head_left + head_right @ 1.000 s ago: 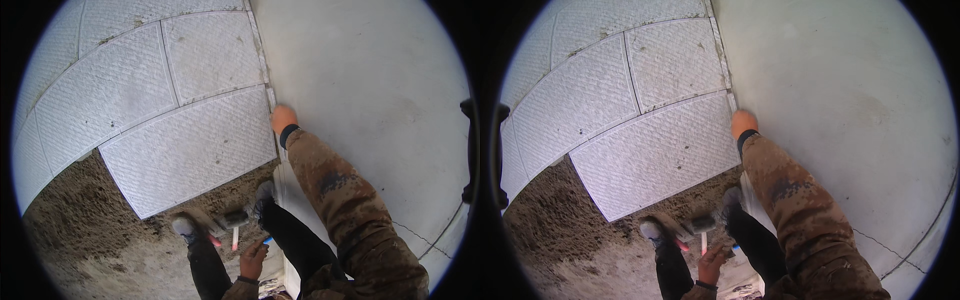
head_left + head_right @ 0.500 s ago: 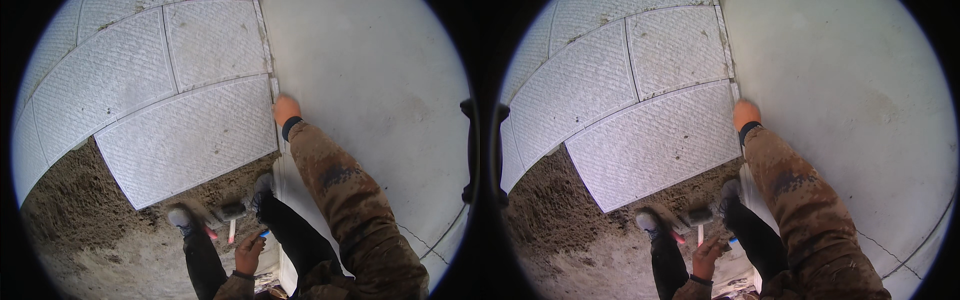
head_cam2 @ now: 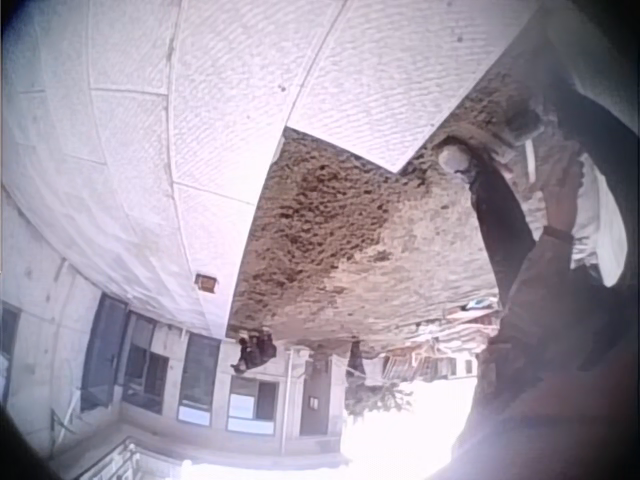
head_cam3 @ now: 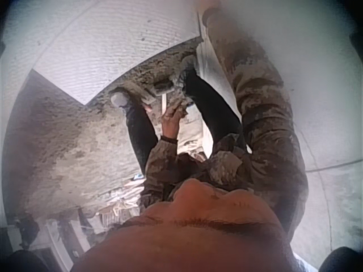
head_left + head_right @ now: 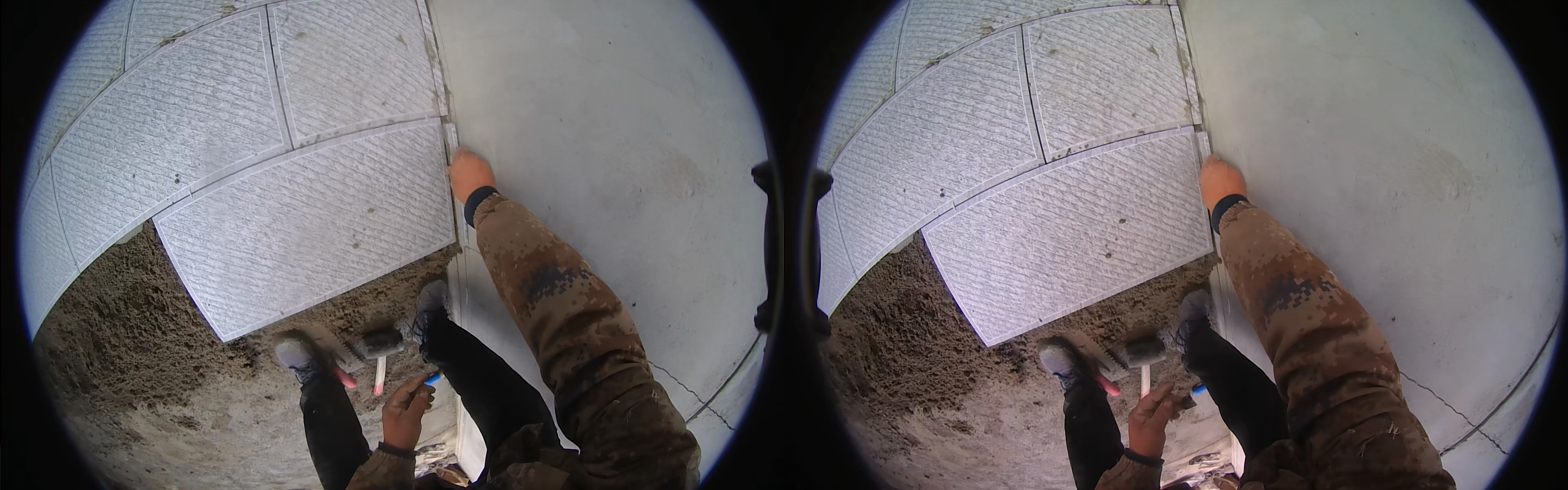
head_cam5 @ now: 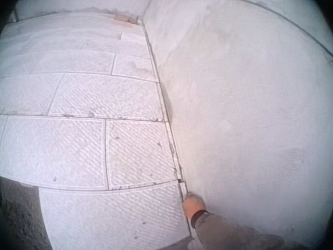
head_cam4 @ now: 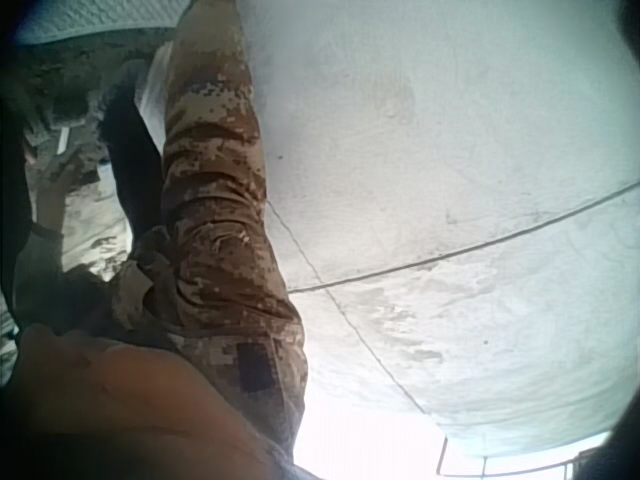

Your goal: The person spreads cement on the floor using a trowel, then places and aligns white floor tiles. They use a string line to check alignment and tap tiles with a rubber mallet to level them. The person also retrieves a box of tiles from a stack.

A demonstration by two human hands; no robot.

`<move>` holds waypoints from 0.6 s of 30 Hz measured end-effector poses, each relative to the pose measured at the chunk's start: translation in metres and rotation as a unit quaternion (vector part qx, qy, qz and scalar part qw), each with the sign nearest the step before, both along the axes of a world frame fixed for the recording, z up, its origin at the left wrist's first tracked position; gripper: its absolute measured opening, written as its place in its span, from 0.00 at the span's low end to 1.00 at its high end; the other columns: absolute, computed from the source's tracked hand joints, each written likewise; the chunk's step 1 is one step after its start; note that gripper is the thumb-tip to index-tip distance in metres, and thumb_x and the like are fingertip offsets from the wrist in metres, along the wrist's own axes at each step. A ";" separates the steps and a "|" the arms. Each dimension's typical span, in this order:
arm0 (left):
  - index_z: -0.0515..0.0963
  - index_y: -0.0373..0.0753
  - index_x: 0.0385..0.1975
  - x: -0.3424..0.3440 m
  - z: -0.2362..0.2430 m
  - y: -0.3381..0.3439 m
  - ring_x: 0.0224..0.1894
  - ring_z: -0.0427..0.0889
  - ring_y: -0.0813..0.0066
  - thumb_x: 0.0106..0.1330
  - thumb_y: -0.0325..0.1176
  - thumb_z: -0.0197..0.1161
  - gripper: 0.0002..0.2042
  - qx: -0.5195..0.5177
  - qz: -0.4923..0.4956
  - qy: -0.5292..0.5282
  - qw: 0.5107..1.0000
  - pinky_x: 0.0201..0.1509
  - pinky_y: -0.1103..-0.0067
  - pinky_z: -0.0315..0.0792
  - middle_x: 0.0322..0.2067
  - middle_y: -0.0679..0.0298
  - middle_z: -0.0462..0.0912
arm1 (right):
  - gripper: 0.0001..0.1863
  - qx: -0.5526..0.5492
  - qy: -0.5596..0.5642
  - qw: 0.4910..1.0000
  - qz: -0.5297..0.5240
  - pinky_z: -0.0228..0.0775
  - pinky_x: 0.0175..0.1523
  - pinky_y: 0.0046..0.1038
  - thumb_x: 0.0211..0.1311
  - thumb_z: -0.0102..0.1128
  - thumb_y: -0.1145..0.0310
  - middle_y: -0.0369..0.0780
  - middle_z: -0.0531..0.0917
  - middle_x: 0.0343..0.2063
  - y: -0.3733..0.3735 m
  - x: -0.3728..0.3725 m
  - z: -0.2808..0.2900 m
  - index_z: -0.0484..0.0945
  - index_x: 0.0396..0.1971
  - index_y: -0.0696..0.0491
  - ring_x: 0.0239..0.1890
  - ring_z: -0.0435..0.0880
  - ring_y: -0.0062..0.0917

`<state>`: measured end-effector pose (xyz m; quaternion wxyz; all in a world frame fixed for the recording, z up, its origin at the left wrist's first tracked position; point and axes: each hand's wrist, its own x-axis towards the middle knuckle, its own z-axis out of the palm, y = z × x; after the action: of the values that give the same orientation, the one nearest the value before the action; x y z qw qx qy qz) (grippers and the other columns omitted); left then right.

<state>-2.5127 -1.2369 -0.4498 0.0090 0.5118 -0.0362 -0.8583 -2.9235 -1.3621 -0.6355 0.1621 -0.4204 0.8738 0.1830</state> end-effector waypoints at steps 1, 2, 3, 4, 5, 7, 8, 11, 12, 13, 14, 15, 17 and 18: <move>0.75 0.30 0.58 0.000 0.000 -0.001 0.40 0.79 0.80 0.71 0.27 0.59 0.17 0.000 0.002 -0.001 1.000 0.44 0.82 0.74 0.42 0.62 0.83 | 0.14 0.008 0.001 1.000 -0.005 0.77 0.43 0.44 0.60 0.66 0.66 0.53 0.83 0.31 -0.002 -0.001 0.000 0.74 0.34 0.61 0.37 0.84 0.49; 0.75 0.30 0.58 0.000 0.001 -0.002 0.40 0.79 0.80 0.71 0.27 0.59 0.17 -0.002 0.002 -0.002 1.000 0.44 0.82 0.74 0.42 0.61 0.83 | 0.14 0.006 0.001 1.000 -0.004 0.77 0.43 0.44 0.60 0.66 0.67 0.54 0.83 0.32 -0.004 -0.001 0.001 0.74 0.34 0.61 0.37 0.84 0.49; 0.75 0.30 0.58 0.000 0.001 -0.003 0.40 0.79 0.79 0.71 0.27 0.59 0.17 -0.001 0.003 -0.002 1.000 0.44 0.82 0.74 0.42 0.61 0.83 | 0.13 0.009 0.002 1.000 -0.009 0.77 0.43 0.44 0.60 0.66 0.67 0.54 0.83 0.32 -0.005 -0.001 0.001 0.74 0.34 0.61 0.37 0.84 0.49; 0.75 0.30 0.58 0.000 0.001 -0.004 0.40 0.79 0.79 0.71 0.27 0.59 0.17 -0.002 0.002 -0.002 1.000 0.44 0.82 0.74 0.43 0.61 0.83 | 0.13 0.017 0.003 1.000 -0.021 0.77 0.43 0.44 0.60 0.66 0.68 0.54 0.83 0.32 -0.007 -0.001 0.001 0.74 0.34 0.62 0.37 0.84 0.50; 0.75 0.30 0.58 0.000 0.002 -0.005 0.40 0.79 0.79 0.71 0.27 0.59 0.17 -0.005 -0.001 -0.003 1.000 0.44 0.82 0.74 0.43 0.61 0.83 | 0.13 0.015 -0.001 1.000 -0.015 0.77 0.43 0.44 0.60 0.66 0.68 0.54 0.83 0.32 -0.009 -0.001 0.003 0.74 0.34 0.62 0.38 0.84 0.50; 0.75 0.30 0.58 0.001 0.003 -0.007 0.41 0.80 0.79 0.71 0.27 0.59 0.17 0.001 0.006 -0.001 1.000 0.44 0.82 0.74 0.42 0.60 0.83 | 0.13 0.028 -0.011 0.999 -0.022 0.77 0.44 0.44 0.59 0.65 0.68 0.55 0.84 0.33 -0.012 -0.001 0.005 0.74 0.34 0.62 0.38 0.84 0.50; 0.75 0.30 0.58 0.001 0.003 -0.007 0.41 0.80 0.78 0.70 0.27 0.60 0.17 -0.001 0.009 0.000 1.000 0.44 0.82 0.74 0.42 0.60 0.83 | 0.13 0.023 -0.011 1.000 -0.016 0.77 0.44 0.44 0.59 0.66 0.68 0.55 0.84 0.33 -0.013 0.000 0.007 0.75 0.34 0.62 0.39 0.84 0.50; 0.75 0.30 0.57 0.001 0.003 -0.009 0.41 0.80 0.78 0.70 0.27 0.60 0.17 -0.005 0.002 -0.002 1.000 0.44 0.81 0.75 0.42 0.60 0.83 | 0.10 0.023 -0.010 1.000 -0.018 0.77 0.45 0.45 0.57 0.63 0.71 0.55 0.84 0.33 -0.019 0.001 0.011 0.75 0.35 0.61 0.39 0.84 0.50; 0.75 0.29 0.57 0.002 0.003 -0.009 0.41 0.80 0.78 0.70 0.27 0.60 0.17 0.003 0.006 -0.001 1.000 0.44 0.81 0.75 0.42 0.60 0.83 | 0.08 0.021 -0.012 1.000 -0.016 0.78 0.45 0.45 0.57 0.60 0.74 0.54 0.84 0.33 -0.020 0.002 0.012 0.75 0.35 0.61 0.39 0.84 0.50; 0.75 0.29 0.57 0.002 0.003 -0.010 0.41 0.80 0.78 0.70 0.27 0.60 0.17 0.007 0.011 0.000 1.000 0.44 0.81 0.75 0.42 0.60 0.83 | 0.07 0.023 -0.013 0.999 -0.021 0.78 0.45 0.46 0.56 0.57 0.77 0.54 0.85 0.33 -0.021 0.002 0.012 0.75 0.35 0.60 0.39 0.85 0.49; 0.75 0.29 0.57 0.002 0.003 -0.010 0.41 0.80 0.77 0.70 0.27 0.60 0.17 0.007 0.017 0.002 1.000 0.44 0.81 0.75 0.42 0.59 0.83 | 0.07 0.021 -0.012 1.000 -0.020 0.78 0.45 0.46 0.56 0.57 0.76 0.54 0.85 0.33 -0.023 0.003 0.012 0.76 0.35 0.60 0.40 0.85 0.49; 0.75 0.29 0.57 0.001 0.003 -0.010 0.41 0.80 0.77 0.70 0.27 0.60 0.17 0.011 0.017 0.000 1.000 0.44 0.81 0.75 0.42 0.59 0.83 | 0.07 0.023 -0.010 0.999 -0.024 0.78 0.45 0.46 0.56 0.57 0.76 0.54 0.85 0.34 -0.024 0.003 0.012 0.76 0.35 0.60 0.40 0.85 0.49; 0.74 0.29 0.57 0.000 0.004 -0.010 0.41 0.80 0.77 0.70 0.27 0.60 0.17 0.012 0.017 -0.004 1.000 0.45 0.81 0.75 0.42 0.59 0.83 | 0.07 0.029 -0.009 0.999 -0.032 0.78 0.46 0.45 0.56 0.57 0.75 0.54 0.85 0.34 -0.025 0.002 0.011 0.77 0.35 0.59 0.41 0.85 0.49; 0.74 0.29 0.58 0.000 0.004 -0.010 0.41 0.80 0.77 0.70 0.26 0.60 0.17 0.012 0.018 -0.005 1.000 0.45 0.81 0.75 0.42 0.59 0.83 | 0.07 0.032 -0.011 0.999 -0.034 0.78 0.46 0.45 0.56 0.57 0.75 0.54 0.85 0.35 -0.026 0.002 0.011 0.78 0.34 0.59 0.41 0.85 0.49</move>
<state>-2.5125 -1.2474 -0.4461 0.0177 0.5164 -0.0169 -0.8560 -2.9218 -1.3885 -0.6247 0.1915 -0.3866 0.8795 0.2010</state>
